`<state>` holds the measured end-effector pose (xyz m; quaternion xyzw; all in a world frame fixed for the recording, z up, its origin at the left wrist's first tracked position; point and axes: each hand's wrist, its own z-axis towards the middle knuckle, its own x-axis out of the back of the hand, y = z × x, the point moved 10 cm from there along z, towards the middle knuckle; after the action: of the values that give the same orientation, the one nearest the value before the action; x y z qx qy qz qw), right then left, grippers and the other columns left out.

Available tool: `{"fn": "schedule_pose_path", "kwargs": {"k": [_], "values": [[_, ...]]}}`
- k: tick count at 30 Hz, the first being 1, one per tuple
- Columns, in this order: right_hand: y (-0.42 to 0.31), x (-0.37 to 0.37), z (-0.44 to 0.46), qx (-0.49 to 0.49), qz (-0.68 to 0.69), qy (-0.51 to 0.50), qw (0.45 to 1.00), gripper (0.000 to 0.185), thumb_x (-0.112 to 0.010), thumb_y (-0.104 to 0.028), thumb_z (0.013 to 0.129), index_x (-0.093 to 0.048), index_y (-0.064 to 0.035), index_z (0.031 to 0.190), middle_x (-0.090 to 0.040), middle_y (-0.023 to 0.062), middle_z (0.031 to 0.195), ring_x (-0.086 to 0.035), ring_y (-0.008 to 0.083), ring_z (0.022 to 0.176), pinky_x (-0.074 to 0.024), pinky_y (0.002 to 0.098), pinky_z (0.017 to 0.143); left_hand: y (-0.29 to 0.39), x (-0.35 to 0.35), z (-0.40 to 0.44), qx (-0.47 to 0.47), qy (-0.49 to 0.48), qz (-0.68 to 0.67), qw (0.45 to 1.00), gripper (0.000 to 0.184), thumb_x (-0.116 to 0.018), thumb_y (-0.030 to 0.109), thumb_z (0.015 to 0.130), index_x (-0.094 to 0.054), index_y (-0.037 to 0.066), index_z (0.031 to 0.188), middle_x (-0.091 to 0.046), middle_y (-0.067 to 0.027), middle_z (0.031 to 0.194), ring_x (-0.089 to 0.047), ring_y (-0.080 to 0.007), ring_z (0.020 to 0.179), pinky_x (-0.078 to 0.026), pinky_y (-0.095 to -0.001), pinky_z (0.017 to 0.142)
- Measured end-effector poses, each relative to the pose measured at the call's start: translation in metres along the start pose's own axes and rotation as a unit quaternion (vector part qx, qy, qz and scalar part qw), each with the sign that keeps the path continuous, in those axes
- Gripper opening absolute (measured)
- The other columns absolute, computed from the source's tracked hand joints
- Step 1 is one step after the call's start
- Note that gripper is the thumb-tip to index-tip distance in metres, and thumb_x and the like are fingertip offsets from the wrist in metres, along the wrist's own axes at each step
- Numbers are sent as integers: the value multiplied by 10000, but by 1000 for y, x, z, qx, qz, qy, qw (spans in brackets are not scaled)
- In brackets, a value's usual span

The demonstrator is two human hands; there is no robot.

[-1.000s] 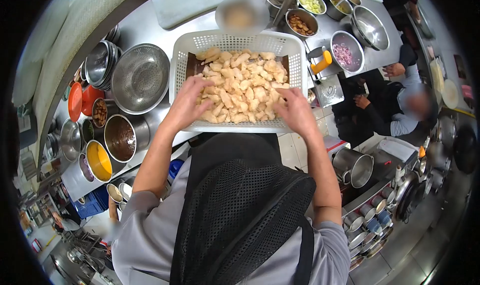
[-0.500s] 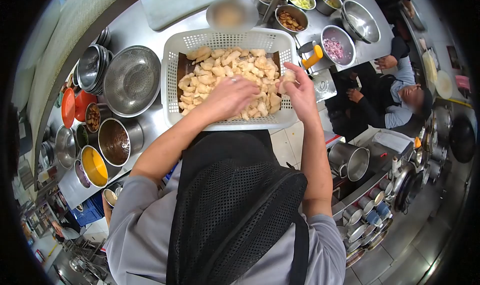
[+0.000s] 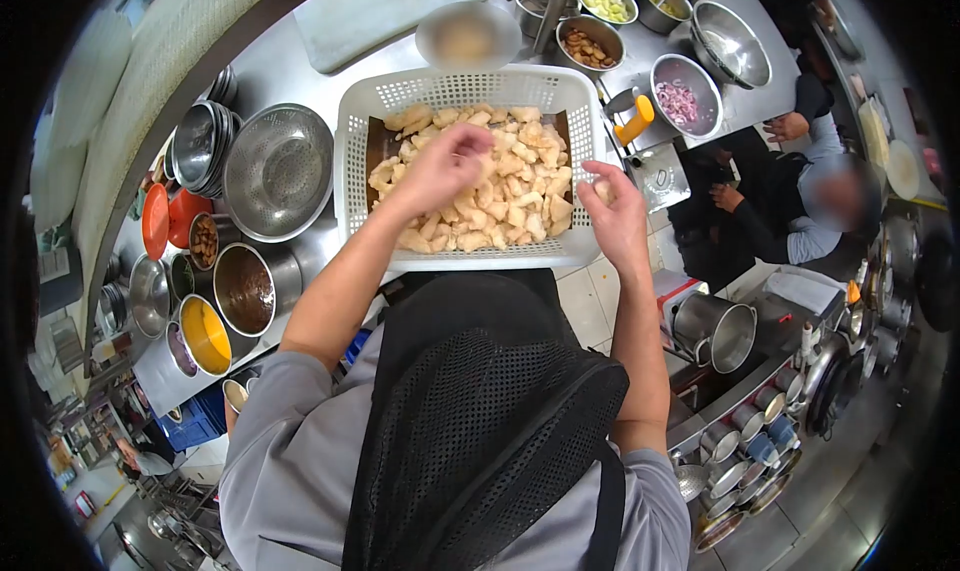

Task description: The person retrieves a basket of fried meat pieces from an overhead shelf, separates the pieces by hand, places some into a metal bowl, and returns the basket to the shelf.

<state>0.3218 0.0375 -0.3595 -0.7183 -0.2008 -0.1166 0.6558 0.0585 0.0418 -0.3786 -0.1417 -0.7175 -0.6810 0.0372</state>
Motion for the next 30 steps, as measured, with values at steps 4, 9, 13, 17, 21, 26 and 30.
{"fn": "schedule_pose_path", "kwargs": {"k": [4, 9, 13, 17, 21, 26, 30], "values": [[-36, -15, 24, 140, -129, 29, 981, 265, -703, -123, 923, -707, -6, 1160, -723, 161, 976, -698, 284, 918, -538, 390, 863, -52, 61, -4, 144, 110, -396, 900, 289, -561, 17, 971, -592, 31, 1258, -660, -94, 1121, -631, -181, 960, -542, -320, 817], [-55, -55, 65, 182, -182, -16, 966, 300, -605, -25, 865, -705, 0, 1147, -673, 213, 1111, -653, 410, 1062, -520, 449, 951, -102, 109, -6, 201, 212, -255, 922, 316, -654, 163, 980, -607, 42, 1267, -667, -89, 1063, -650, -212, 896, -545, -342, 762], [-74, -95, 75, 213, -179, -71, 958, 306, -582, -42, 887, -700, 8, 1165, -685, 215, 1135, -653, 394, 1103, -506, 448, 1005, -46, 106, 14, -17, 200, 353, 914, 329, -683, 155, 927, -650, 89, 1247, -642, -163, 1145, -659, -387, 1064, -545, -473, 898], [-91, -145, 47, 252, -159, -174, 939, 321, -581, -59, 907, -693, -34, 1206, -670, 178, 1140, -658, 380, 1080, -525, 446, 981, -68, 88, 27, -32, 143, 423, 894, 356, -683, 183, 920, -637, 89, 1260, -637, -176, 1128, -645, -407, 1064, -538, -489, 886], [-98, -193, -5, 307, -158, -294, 891, 377, -622, -55, 879, -695, -113, 1244, -611, 148, 1231, -677, 341, 1062, -561, 457, 939, -69, 103, 36, 45, 99, 388, 915, 346, -638, 211, 962, -622, 57, 1271, -664, -172, 1123, -673, -358, 1033, -543, -472, 836], [-71, -192, -2, 246, -303, -314, 865, 338, -652, -122, 912, -697, -165, 1244, -584, 111, 1185, -685, 305, 978, -573, 450, 839, -48, 150, 3, 157, 147, -69, 974, 329, -571, 215, 1020, -605, 47, 1301, -697, -141, 1148, -716, -241, 1000, -546, -354, 724], [-66, -144, 35, 238, -349, -185, 887, 297, -676, -144, 903, -713, -147, 1197, -587, 127, 1151, -686, 306, 961, -576, 441, 821, -29, 166, -53, 123, 166, -374, 904, 321, -547, 189, 1044, -572, 11, 1310, -675, -111, 1093, -718, -227, 971, -567, -289, 747]]}}
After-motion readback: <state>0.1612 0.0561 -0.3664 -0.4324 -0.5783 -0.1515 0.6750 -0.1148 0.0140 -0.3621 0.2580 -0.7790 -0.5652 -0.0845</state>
